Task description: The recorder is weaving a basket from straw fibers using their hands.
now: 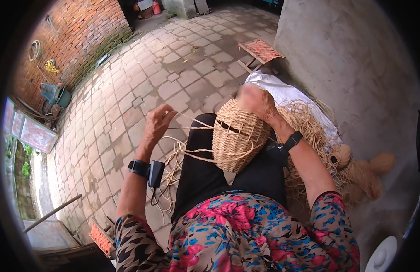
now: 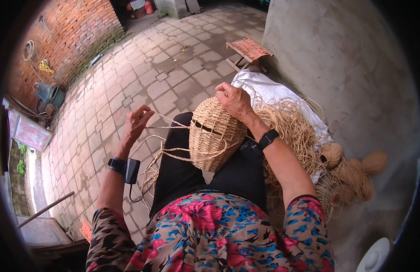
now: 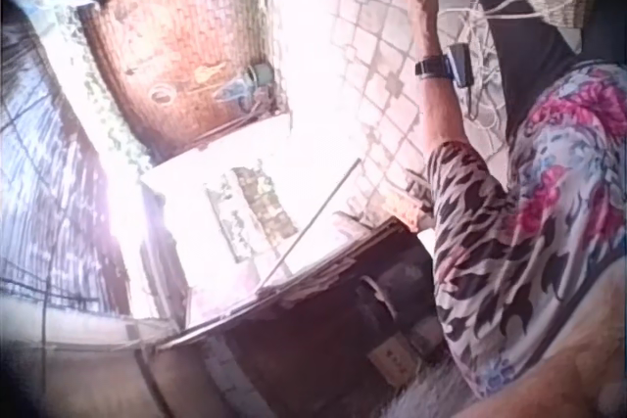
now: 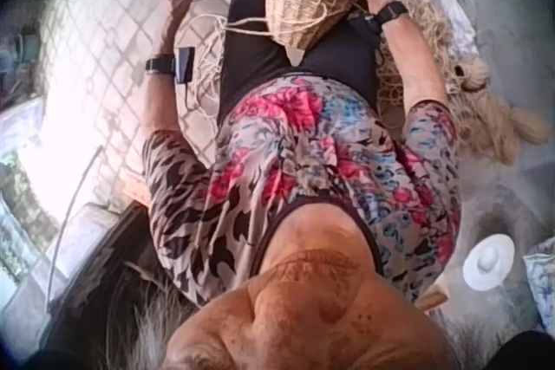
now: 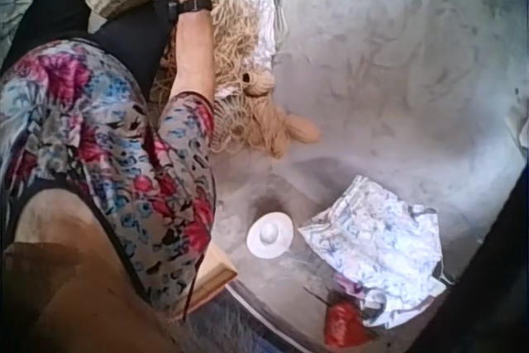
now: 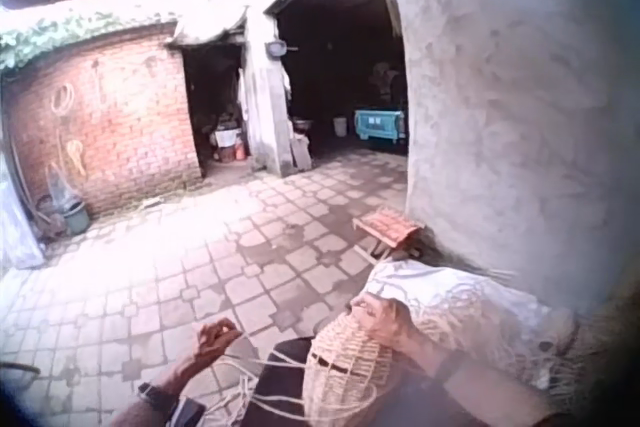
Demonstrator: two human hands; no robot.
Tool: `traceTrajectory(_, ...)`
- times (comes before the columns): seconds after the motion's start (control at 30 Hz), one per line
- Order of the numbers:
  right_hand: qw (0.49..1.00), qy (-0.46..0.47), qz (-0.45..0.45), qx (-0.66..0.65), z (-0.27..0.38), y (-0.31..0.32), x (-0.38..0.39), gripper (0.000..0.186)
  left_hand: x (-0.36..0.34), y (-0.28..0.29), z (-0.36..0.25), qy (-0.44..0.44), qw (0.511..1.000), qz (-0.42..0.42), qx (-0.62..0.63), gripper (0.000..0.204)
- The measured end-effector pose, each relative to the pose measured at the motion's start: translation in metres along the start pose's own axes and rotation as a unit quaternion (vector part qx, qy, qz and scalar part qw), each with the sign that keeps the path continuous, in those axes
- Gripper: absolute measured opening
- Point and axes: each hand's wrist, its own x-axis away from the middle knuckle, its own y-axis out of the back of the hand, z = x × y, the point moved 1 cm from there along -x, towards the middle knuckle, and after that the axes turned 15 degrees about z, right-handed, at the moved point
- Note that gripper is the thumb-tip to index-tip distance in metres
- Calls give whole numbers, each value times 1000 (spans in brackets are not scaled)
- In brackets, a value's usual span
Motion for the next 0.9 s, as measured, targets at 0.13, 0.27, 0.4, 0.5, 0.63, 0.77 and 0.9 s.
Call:
traceTrajectory(0.13,1000,-15,3,17,4,-3,-4,23,11,1,-23,-18,1000,-18,-16,25)
traceTrajectory(0.27,1000,0,-10,5,5,-2,-1,23,17,-30,-69,-130,983,-93,-92,17)
traceTrajectory(0.4,1000,-7,-9,-5,5,-3,-1,22,17,-60,-100,-193,980,-17,-37,9)
traceTrajectory(0.5,1000,-5,-14,1,6,-3,-1,21,13,-64,-98,-193,981,8,-20,9)
traceTrajectory(0.63,1000,3,-19,0,5,-4,-2,21,11,-65,-100,-221,972,-23,-79,12)
traceTrajectory(0.77,1000,-6,-16,4,5,-3,0,22,10,-72,-106,-212,973,-39,-82,8)
traceTrajectory(0.9,1000,-6,-18,10,6,-3,1,22,10,-71,-115,-147,981,-32,-122,7)
